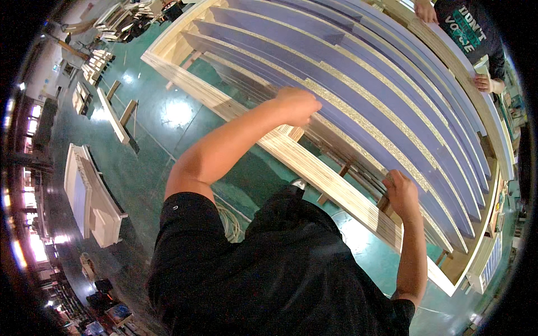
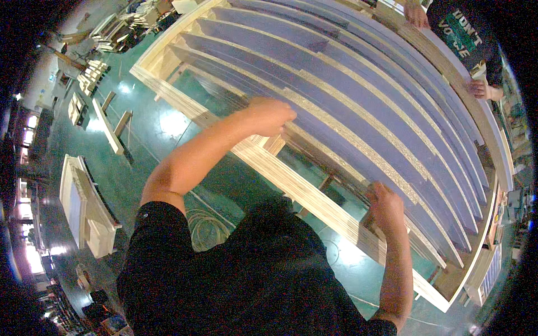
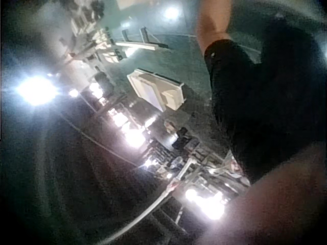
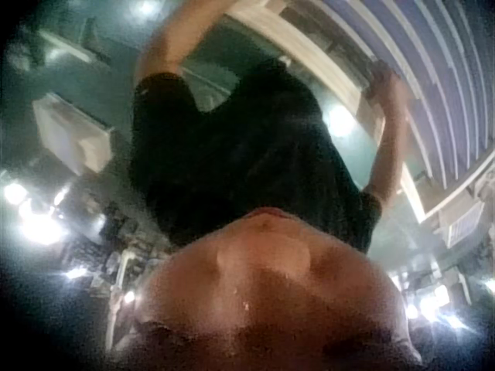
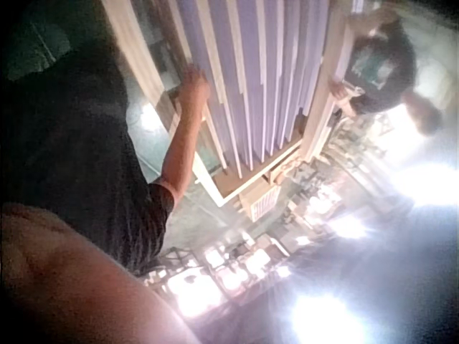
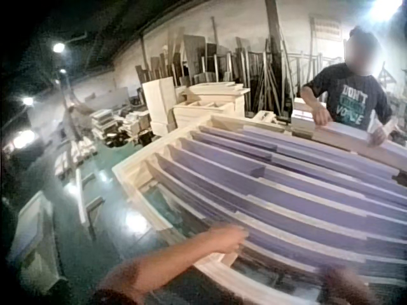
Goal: The person assembles a wooden furniture frame by attaching light-colored wooden slats to a purple slatted base. They use a pneumatic nail gun to secure the pieces, frequently walking to retrieve materials and repositioning the large frame on the workshop floor.
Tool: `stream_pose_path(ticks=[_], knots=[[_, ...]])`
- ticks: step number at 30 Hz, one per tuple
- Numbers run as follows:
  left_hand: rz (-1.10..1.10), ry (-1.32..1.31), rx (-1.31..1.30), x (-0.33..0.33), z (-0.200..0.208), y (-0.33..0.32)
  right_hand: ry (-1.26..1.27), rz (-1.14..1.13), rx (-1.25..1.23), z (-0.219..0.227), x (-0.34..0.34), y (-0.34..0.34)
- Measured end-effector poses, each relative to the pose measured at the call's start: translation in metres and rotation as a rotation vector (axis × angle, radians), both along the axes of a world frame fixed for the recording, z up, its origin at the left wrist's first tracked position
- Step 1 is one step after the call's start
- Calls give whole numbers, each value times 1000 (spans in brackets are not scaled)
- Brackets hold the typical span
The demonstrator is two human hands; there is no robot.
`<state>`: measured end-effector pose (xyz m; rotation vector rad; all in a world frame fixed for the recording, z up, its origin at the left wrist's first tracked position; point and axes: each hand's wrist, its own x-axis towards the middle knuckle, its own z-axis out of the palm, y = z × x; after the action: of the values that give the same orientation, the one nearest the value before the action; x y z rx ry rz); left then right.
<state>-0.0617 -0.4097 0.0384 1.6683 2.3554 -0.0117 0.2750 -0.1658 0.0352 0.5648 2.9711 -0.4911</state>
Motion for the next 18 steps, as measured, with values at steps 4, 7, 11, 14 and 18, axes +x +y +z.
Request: stream_pose_path(ticks=[4, 7, 11, 14, 18], knots=[[21, -12, 53, 2, -9, -3, -47, 15, -11, 5, -7, -4], [62, -9, 22, 8, -6, 2, -39, 19, 3, 4, -4, -3], [31, 69, 34, 5, -21, 8, -56, 30, 48, 0, 1, 1], [64, 21, 16, 11, -7, 5, -68, 14, 60, 3, -3, -3], [63, 49, 9, 9, -8, 2, 21, -11, 70, -5, -2, -7]])
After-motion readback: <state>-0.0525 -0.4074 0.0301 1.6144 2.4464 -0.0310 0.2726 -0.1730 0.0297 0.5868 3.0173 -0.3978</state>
